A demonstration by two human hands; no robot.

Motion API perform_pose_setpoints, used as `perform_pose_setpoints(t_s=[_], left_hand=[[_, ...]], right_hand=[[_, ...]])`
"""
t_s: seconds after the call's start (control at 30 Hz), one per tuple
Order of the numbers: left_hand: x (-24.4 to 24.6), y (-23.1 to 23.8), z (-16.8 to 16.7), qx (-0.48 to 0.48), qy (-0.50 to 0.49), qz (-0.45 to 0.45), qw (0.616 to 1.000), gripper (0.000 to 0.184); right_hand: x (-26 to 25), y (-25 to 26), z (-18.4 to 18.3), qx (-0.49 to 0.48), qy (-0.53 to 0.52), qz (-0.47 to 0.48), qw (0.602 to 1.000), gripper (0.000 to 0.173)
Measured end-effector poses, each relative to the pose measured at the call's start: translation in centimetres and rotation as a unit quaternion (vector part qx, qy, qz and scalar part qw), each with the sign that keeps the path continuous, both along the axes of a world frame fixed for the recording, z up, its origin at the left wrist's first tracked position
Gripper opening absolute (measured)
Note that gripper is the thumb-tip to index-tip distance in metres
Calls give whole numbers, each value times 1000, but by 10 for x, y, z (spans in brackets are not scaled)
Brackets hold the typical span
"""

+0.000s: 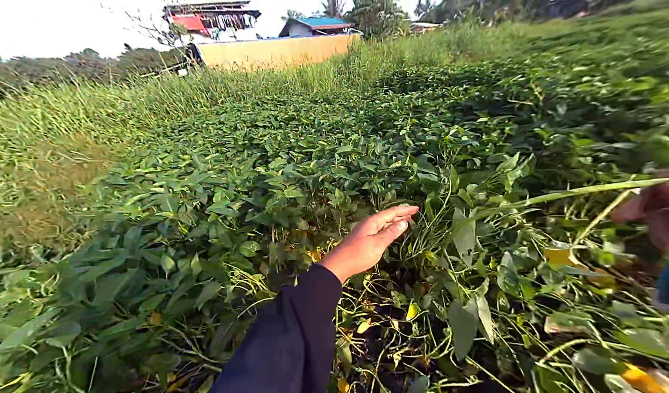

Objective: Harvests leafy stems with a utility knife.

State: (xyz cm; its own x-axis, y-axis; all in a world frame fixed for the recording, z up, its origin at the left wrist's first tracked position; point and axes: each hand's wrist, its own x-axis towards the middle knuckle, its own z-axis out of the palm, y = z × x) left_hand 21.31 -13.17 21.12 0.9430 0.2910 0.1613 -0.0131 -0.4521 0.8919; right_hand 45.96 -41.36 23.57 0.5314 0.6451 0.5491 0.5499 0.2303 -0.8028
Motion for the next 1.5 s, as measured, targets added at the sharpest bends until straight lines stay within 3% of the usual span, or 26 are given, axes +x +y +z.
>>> perform_pose_setpoints(t_s=[0.13, 0.23, 0.3, 0.33, 0.4, 0.43, 0.53, 0.67, 0.77, 0.9, 0.97, 1.03, 1.13, 1.2, 1.27, 1.33, 1.4, 1.5], left_hand=[[47, -11, -63, -52, 19, -79, 995, 41], [59, -19, -102, -133, 63, -80, 986, 31], [58, -25, -120, -189, 96, -84, 974, 29], [56, -29, -126, -210, 107, -74, 969, 28], [52, -33, -136, -234, 118, -46, 964, 25], [51, -34, -141, -231, 128, -32, 964, 23], [52, -37, -152, -209, 168, 1, 963, 20], [56, -46, -152, -219, 182, 38, 958, 20], [59, -44, -150, -117, 220, 40, 968, 18], [62, -40, -142, 126, 267, -9, 955, 20], [64, -39, -141, 301, 222, 8, 927, 17], [64, -38, -147, 373, 146, 57, 915, 17], [59, -47, -155, 233, 91, 154, 956, 45], [51, -53, -159, 35, 90, 178, 979, 41], [39, -48, -158, -128, 145, 107, 975, 30], [29, -36, -158, -130, 228, 37, 964, 33], [24, -26, -158, -107, 276, 31, 955, 27], [13, -12, -154, -182, 281, 72, 940, 20]], right_hand=[[19, -2, -41, -31, 111, -39, 993, 21], [32, 8, -75, -54, 161, -81, 982, 21], [37, 18, -100, -137, 146, -197, 960, 20], [35, 23, -112, -188, 122, -251, 942, 30], [18, 32, -133, -215, 100, -306, 922, 44], [6, 38, -146, -211, 94, -308, 923, 38], [-26, 61, -179, -237, 95, -204, 945, 24], [-37, 80, -199, -317, 149, -30, 936, 32], [-43, 83, -202, -277, 252, -4, 927, 21], [-52, 86, -200, -230, 352, -2, 907, 20], [-51, 83, -194, -239, 349, 7, 906, 22], [-53, 81, -186, -212, 361, 10, 908, 24], [-54, 86, -177, -160, 381, -40, 910, 21], [-49, 94, -177, -141, 390, -71, 907, 19], [-46, 105, -183, -131, 390, -85, 907, 17], [-47, 118, -190, -147, 383, -71, 909, 17], [-50, 126, -202, -169, 366, -16, 915, 20], [-47, 124, -224, -222, 365, 50, 903, 55]])
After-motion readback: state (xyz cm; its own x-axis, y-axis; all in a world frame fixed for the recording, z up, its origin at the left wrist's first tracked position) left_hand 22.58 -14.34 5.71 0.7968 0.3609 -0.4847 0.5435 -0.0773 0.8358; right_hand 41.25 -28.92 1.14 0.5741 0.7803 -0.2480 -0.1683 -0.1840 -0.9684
